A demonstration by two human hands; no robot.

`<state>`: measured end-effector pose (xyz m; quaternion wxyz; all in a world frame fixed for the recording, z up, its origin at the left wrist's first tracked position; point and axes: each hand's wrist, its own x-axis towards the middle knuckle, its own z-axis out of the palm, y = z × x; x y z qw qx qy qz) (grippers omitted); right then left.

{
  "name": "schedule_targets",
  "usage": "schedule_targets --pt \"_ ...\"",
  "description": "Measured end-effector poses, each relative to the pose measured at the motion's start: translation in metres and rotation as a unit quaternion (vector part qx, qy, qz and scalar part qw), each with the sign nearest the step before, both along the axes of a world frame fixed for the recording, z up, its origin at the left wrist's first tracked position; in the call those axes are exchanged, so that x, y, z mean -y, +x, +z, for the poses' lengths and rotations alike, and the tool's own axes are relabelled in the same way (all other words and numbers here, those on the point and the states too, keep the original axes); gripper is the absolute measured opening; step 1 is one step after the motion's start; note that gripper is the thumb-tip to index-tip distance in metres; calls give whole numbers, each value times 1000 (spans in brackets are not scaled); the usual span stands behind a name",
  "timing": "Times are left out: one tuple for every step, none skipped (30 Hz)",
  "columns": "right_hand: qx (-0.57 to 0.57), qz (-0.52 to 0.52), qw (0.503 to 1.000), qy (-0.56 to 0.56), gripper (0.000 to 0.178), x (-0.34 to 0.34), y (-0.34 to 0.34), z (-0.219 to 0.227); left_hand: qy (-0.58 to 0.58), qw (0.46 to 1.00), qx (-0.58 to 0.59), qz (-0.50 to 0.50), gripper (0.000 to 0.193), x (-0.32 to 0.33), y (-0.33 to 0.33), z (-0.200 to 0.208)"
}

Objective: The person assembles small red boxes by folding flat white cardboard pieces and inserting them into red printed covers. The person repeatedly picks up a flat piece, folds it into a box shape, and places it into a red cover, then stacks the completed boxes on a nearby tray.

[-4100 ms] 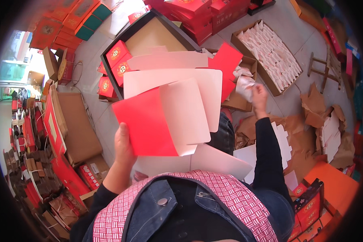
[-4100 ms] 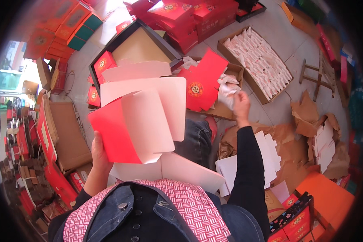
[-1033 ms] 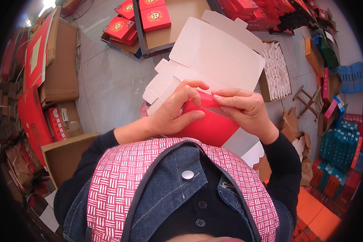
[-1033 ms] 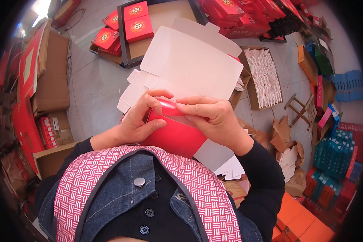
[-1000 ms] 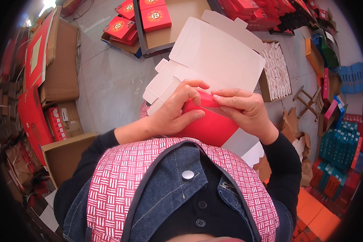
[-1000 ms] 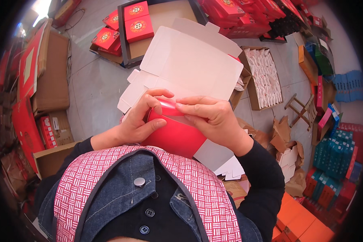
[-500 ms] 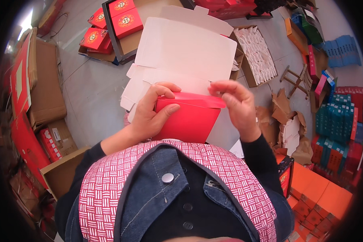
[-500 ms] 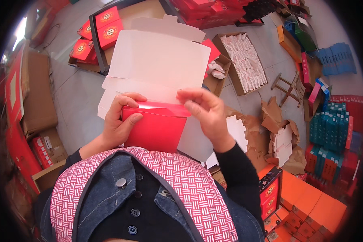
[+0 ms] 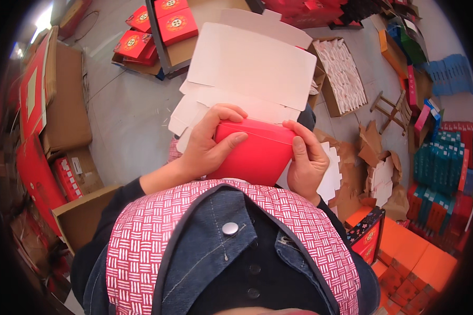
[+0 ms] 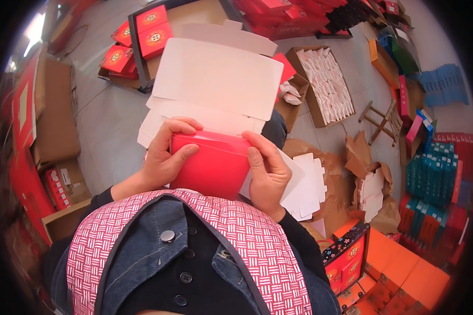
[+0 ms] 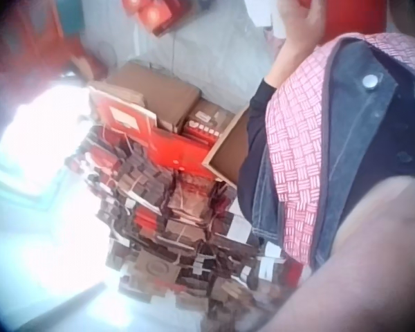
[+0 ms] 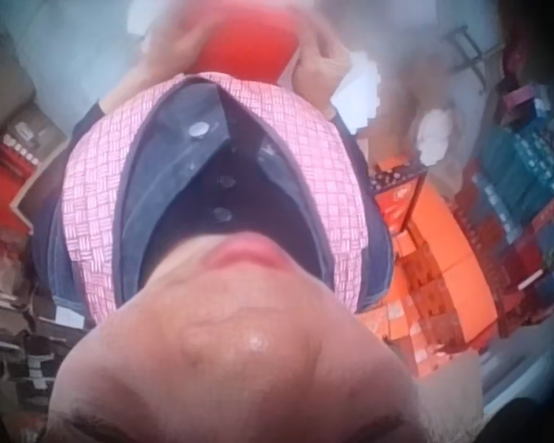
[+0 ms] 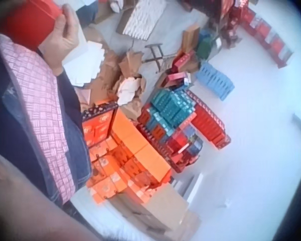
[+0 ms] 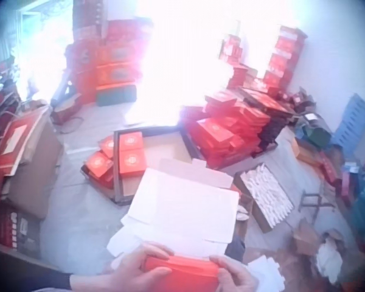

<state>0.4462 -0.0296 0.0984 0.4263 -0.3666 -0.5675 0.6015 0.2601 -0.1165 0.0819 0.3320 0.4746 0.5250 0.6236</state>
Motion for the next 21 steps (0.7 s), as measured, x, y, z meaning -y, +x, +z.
schedule_targets --pt "-27 5 999 -27 17 0 -1 1 -1 1000 0 -5 25 0 -1 -1" --pt "-38 -2 999 -12 13 0 -3 -2 -1 1000 0 -10 25 0 -2 -1" --pt "-22 10 1000 6 12 0 -2 -2 -1 1000 -3 -13 25 1 -3 0" --pt "-7 22 999 25 11 0 2 -1 -2 1000 -6 -18 25 2 -4 1" --pt "9 35 998 43 9 -1 5 0 -2 1000 -8 -22 25 3 -5 2" --pt "21 49 997 50 7 -1 7 3 3 999 -17 -26 28 3 -5 0" --pt "22 50 997 59 7 -1 6 2 7 999 -26 -31 31 3 -6 -2" --pt "22 51 996 69 7 0 5 1 12 999 -34 -37 34 3 -6 -3" --pt "24 50 995 79 7 0 4 0 4 999 -40 -33 38 2 -5 -3" --pt "24 38 995 90 8 3 2 -2 -4 998 -46 -30 43 2 -3 -1" --pt "24 26 994 101 9 8 -2 -4 -12 998 -52 -26 47 1 -1 -1" --pt "24 17 993 112 10 11 -4 -6 -6 997 -77 -24 52 1 0 -1" --pt "24 21 993 117 10 11 -5 -9 0 995 -102 -21 57 1 1 -2" --pt "24 25 992 123 11 10 -5 -12 6 992 -127 -17 61 2 2 -3" --pt "23 23 991 129 12 10 -6 -13 12 996 -65 -52 62 1 -2 -2" --pt "23 19 992 124 12 11 -5 -14 18 996 -2 -87 64 0 -8 -1" --pt "24 15 993 119 12 12 -4 -15 24 991 61 -121 65 -1 -12 0" --pt "22 14 993 113 12 12 -5 -15 -5 971 217 -103 66 -3 -11 -6" --pt "19 15 993 114 12 12 -7 -14 -16 975 193 -111 65 -4 -11 -9" --pt "17 16 993 114 11 12 -9 -13 -28 978 169 -118 63 -4 -12 -12" --pt "17 15 993 116 11 12 -9 -13 -38 980 147 -128 62 -6 -11 -13"
